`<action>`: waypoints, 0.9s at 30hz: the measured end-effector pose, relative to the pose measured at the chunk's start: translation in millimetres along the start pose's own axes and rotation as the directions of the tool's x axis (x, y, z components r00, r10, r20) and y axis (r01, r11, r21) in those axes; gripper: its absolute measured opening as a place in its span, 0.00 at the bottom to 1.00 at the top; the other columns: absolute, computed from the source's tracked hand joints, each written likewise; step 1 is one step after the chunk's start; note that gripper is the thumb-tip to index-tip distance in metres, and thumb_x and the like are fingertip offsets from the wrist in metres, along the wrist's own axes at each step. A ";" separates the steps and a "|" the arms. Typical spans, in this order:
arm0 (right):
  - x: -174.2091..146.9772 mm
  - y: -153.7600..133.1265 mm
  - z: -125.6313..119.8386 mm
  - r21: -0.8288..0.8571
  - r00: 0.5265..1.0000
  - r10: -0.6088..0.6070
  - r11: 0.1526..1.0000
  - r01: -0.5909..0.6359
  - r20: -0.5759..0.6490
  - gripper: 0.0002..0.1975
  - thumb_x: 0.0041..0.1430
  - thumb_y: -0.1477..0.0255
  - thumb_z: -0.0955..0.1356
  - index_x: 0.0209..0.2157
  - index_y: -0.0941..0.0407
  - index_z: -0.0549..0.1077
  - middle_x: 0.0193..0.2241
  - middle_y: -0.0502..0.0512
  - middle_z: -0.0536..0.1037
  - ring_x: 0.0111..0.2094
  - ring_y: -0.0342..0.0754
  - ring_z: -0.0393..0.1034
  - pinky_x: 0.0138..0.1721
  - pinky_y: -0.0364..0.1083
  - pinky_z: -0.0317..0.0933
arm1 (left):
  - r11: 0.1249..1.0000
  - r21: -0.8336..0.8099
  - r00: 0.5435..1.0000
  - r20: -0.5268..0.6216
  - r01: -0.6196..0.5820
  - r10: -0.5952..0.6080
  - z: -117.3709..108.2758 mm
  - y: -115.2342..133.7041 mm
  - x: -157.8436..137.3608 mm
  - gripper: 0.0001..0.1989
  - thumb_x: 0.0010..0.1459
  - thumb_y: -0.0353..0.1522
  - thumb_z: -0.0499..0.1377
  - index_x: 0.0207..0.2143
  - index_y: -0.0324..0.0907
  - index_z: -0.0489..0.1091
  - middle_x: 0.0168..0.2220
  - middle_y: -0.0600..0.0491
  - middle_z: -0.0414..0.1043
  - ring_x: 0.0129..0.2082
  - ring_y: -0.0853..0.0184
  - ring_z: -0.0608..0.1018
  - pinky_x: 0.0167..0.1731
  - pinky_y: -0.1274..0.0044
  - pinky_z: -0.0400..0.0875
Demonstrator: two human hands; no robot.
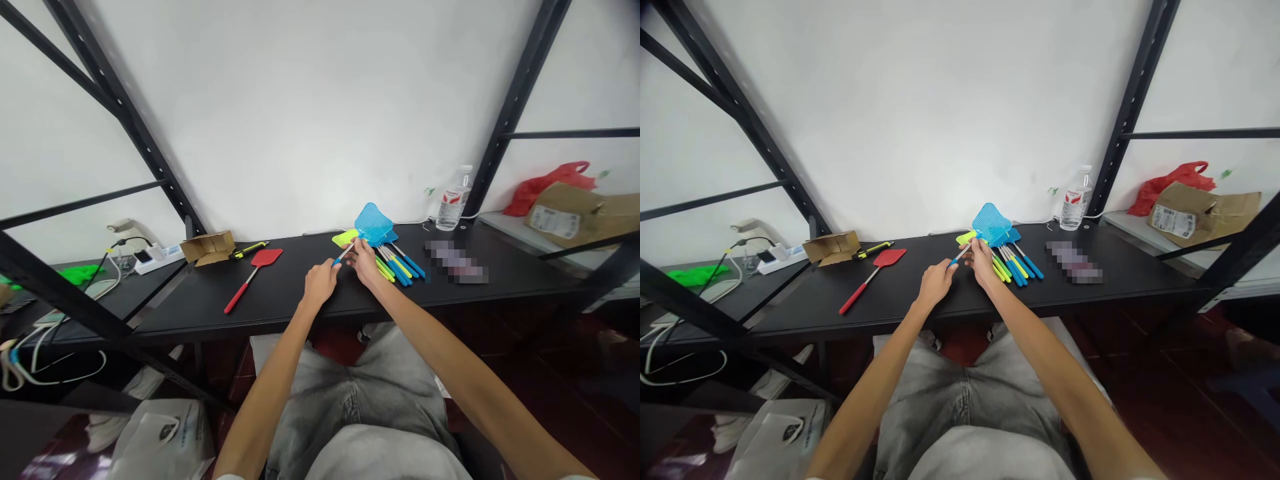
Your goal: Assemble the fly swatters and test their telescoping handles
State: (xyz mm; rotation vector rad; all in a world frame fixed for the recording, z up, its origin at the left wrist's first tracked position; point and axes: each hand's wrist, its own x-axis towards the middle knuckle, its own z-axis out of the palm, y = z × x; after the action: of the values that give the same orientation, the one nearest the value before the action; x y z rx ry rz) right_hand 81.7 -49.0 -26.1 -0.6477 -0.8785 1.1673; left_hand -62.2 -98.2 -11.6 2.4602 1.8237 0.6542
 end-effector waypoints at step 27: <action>3.9 18.1 1.7 -0.655 0.989 -0.139 0.752 0.072 -0.052 0.06 0.52 0.68 0.66 0.27 0.54 0.74 0.21 0.49 0.76 0.25 0.48 0.72 0.32 0.45 0.65 | 0.990 -0.078 0.993 -0.022 -0.118 0.116 -11.3 6.0 -13.8 0.21 0.67 0.46 0.48 0.44 0.48 0.76 0.37 0.51 0.79 0.40 0.62 0.79 0.39 0.76 0.67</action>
State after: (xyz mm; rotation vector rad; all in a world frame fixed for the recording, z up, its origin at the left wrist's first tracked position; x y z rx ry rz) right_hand 71.7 -40.2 -39.1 -1.1990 -1.2348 0.6931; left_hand -63.7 -115.5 -4.2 2.5327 1.6345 0.7403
